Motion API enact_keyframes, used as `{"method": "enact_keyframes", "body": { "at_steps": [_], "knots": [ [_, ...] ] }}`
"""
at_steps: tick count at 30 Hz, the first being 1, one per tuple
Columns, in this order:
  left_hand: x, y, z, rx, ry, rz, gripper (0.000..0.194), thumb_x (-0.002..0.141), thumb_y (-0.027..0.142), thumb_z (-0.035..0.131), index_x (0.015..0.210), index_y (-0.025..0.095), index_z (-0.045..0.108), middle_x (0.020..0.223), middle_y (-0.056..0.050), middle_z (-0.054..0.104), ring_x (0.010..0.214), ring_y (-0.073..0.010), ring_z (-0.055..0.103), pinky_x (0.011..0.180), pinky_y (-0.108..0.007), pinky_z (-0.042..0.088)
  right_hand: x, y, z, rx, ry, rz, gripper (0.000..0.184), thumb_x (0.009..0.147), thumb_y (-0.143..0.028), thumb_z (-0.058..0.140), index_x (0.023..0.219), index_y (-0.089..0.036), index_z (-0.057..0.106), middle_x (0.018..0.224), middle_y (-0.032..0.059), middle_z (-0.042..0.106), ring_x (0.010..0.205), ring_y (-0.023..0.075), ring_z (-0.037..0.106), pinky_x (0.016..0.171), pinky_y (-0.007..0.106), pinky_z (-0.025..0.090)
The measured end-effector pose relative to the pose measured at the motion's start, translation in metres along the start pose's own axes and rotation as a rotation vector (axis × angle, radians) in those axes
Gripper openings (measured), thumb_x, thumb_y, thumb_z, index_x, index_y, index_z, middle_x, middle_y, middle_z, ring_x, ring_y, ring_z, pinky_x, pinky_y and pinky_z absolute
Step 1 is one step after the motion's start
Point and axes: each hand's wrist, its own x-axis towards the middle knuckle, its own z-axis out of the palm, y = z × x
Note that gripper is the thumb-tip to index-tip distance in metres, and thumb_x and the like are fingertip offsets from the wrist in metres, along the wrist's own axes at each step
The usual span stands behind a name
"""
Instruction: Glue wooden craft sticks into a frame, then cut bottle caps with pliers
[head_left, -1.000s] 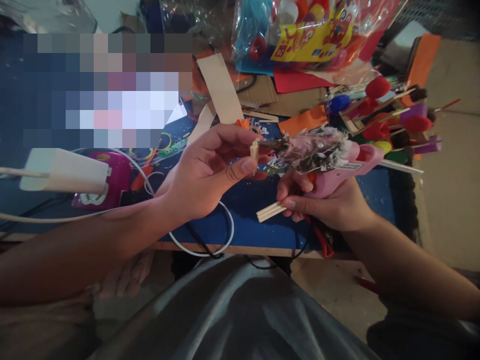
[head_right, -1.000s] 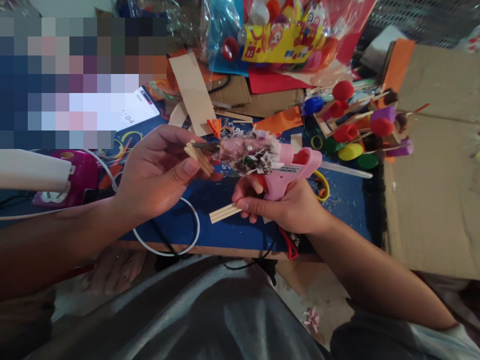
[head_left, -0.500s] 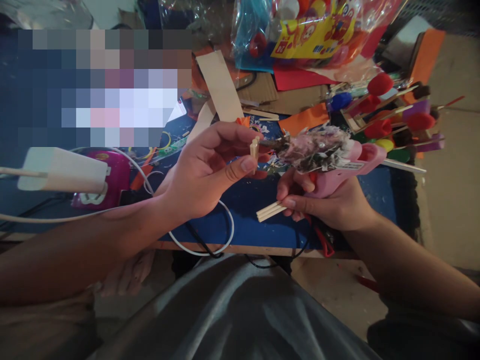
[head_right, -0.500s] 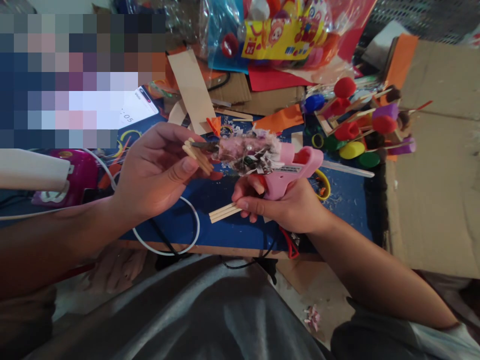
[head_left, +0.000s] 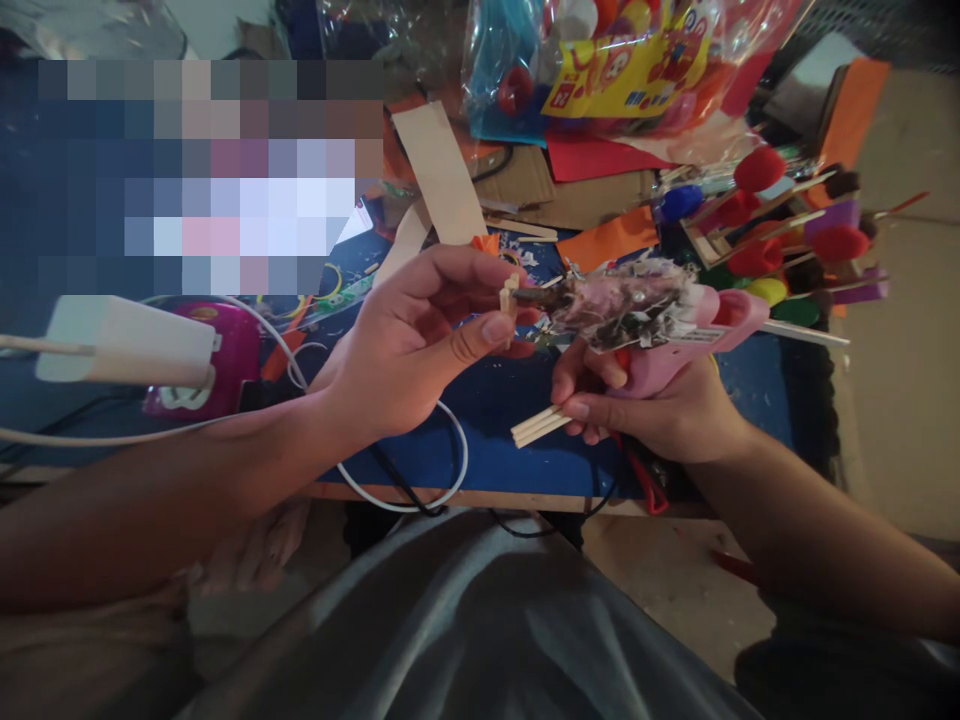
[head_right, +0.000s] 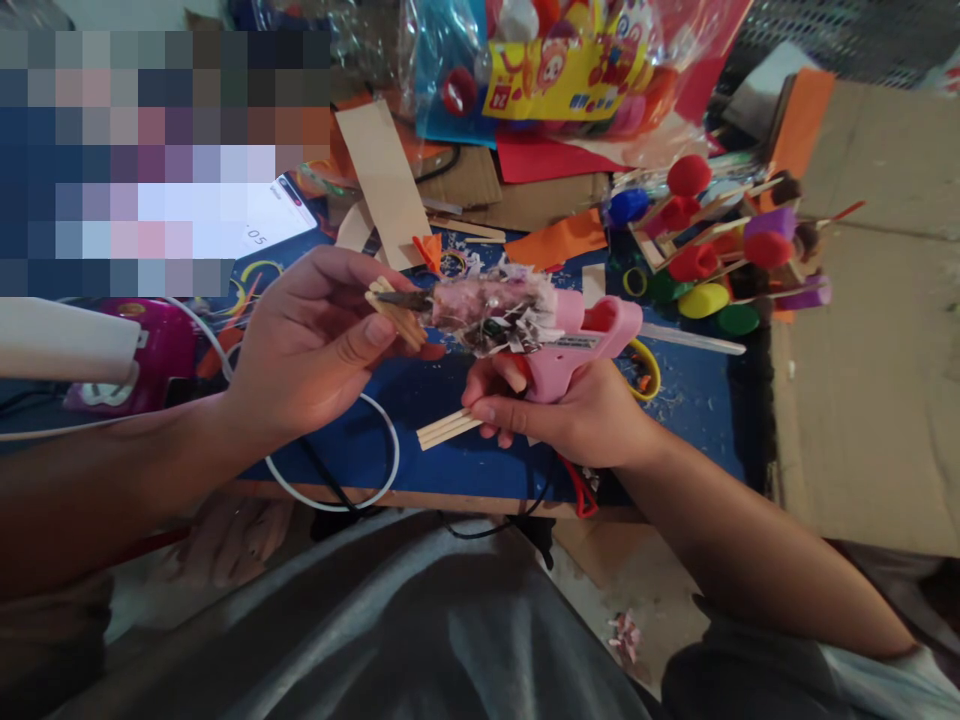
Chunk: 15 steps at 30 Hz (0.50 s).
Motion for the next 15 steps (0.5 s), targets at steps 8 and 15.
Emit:
{"method": "enact_keyframes", "body": {
  "at_steps": [8, 15],
  "knots": [
    [0.0006, -0.0102, -0.0029, -0.016, -0.007, 0.098, 0.025, 0.102, 0.034, 0.09, 0.125, 0.033, 0.081, 0.117, -0.001, 0.08, 0.1, -0.0163, 0.085, 0.088, -0.032, 0.08, 0.0002, -0.0006, -0.0007, 0.023, 0.029, -0.014, 0.044, 0.091, -0.017, 0.098, 0.079, -0.021, 0.056, 0.091, 0.0028, 0.083, 0.064, 0.0111, 0.078, 0.053, 0.016, 0.067],
    [0.002, -0.0078, -0.0026, -0.044, -0.017, 0.048, 0.022, 0.101, 0.034, 0.091, 0.121, 0.03, 0.081, 0.107, 0.001, 0.079, 0.092, -0.0143, 0.082, 0.092, -0.036, 0.08, 0.0005, -0.0028, 0.0007, 0.0, 0.012, 0.018, 0.044, 0.091, -0.019, 0.099, 0.08, -0.021, 0.056, 0.09, 0.0031, 0.082, 0.062, 0.0093, 0.076, 0.053, 0.014, 0.066]
  ]
}}
